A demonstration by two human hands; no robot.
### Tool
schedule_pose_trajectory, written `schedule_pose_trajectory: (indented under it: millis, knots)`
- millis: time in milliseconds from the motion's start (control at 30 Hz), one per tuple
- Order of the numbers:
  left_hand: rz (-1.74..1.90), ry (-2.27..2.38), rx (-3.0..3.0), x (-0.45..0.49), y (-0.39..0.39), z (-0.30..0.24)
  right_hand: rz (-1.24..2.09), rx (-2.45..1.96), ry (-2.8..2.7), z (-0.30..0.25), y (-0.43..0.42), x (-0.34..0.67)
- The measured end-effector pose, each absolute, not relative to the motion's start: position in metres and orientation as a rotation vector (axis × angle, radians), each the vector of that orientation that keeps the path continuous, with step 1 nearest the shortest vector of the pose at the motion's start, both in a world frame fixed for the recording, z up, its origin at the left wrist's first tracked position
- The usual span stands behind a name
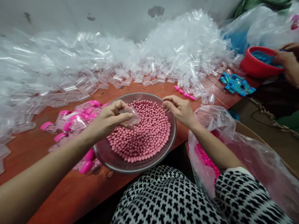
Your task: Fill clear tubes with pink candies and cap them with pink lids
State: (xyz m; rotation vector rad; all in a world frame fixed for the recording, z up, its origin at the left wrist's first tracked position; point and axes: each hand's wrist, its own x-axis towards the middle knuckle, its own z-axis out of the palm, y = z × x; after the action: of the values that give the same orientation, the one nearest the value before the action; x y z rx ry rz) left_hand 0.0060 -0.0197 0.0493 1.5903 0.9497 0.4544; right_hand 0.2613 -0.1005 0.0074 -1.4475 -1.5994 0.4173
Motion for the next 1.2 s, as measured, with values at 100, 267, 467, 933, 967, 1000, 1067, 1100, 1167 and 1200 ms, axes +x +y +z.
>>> schedule_pose_trajectory:
  millis: [100, 267, 467, 933, 967, 1000, 1067, 1100, 1167, 1200]
  knots:
    - [0.132, 1.008, 2.204, 0.000, -0.005, 0.047, 0.240, -1.779, -1.737, -0.012, -0.085, 0.307]
    - [-0.537, 0.837, 2.858, 0.026, -0.003, 0.017, 0.247, -1.757, -2.239, -0.048, -0.076, 0.342]
    - [-0.255, 0.858, 2.716, 0.086, -0.015, -0.014, 0.354, -1.679, -2.241, -0.066, -0.070, 0.346]
    - [0.489, 0.691, 1.196, 0.059, -0.033, 0.008, 0.628, -1.901, -1.770, -0.054, -0.078, 0.379]
    - [0.492, 0.683, 1.184, 0.059, -0.036, 0.009, 0.669, -1.916, -1.797, -0.054, -0.080, 0.381]
    - [0.494, 0.671, 1.178, 0.059, -0.038, 0.009, 0.695, -1.936, -1.817, -0.055, -0.082, 0.383]
    - [0.515, 0.645, 1.176, 0.058, -0.042, 0.010, 0.688, -1.989, -1.827, -0.056, -0.085, 0.385]
    - [0.542, 0.637, 1.174, 0.056, -0.044, 0.010, 0.658, -2.017, -1.816, -0.057, -0.087, 0.386]
    - [0.609, 0.635, 1.176, 0.053, -0.045, 0.009, 0.570, -2.073, -1.780, -0.057, -0.092, 0.386]
    - [0.631, 0.639, 1.189, 0.052, -0.045, 0.008, 0.528, -2.097, -1.762, -0.057, -0.095, 0.385]
